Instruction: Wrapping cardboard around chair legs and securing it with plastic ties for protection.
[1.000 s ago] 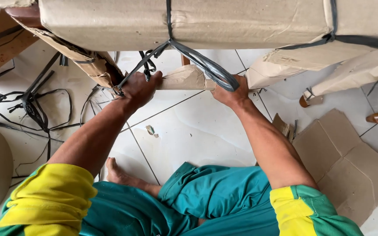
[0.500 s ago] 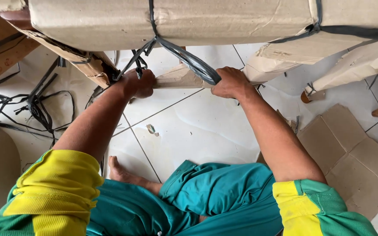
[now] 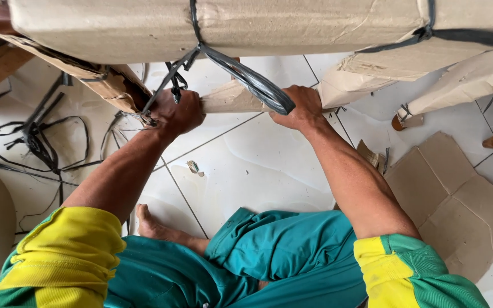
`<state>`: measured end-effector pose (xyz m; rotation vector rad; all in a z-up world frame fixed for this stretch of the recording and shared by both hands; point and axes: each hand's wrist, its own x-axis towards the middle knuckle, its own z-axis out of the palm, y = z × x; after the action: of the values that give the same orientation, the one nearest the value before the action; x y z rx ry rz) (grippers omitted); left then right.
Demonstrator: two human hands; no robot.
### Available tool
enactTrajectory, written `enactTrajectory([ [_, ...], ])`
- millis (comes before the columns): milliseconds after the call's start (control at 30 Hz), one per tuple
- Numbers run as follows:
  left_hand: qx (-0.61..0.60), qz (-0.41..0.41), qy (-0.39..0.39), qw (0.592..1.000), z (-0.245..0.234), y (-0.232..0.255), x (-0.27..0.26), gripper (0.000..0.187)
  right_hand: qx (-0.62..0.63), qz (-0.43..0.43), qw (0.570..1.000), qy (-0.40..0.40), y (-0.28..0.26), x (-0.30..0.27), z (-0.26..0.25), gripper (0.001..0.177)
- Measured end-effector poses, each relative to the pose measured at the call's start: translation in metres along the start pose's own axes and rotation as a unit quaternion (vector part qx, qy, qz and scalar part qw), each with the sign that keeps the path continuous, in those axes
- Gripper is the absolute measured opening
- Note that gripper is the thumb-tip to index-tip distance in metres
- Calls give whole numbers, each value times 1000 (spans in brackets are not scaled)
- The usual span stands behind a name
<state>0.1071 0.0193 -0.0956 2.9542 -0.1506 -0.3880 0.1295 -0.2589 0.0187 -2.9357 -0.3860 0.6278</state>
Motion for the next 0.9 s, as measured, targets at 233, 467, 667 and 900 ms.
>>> enactTrajectory([
  [233,72,-12,16,997,26,-7,9,19,-45,-7,998,34,7,5,12,13],
  [467,-29,82,122,989,-75,30,-73,141,-75,-95,991,61,-1,-32,-10,115],
  [667,-165,186,7,968,-47,32,-223,48,105,-204,866,444,-13,-128,45,46],
  [900,-89,-46,-168,981,68,-92,-193,21,289,-37,956,-23,-17,-172,124,24],
])
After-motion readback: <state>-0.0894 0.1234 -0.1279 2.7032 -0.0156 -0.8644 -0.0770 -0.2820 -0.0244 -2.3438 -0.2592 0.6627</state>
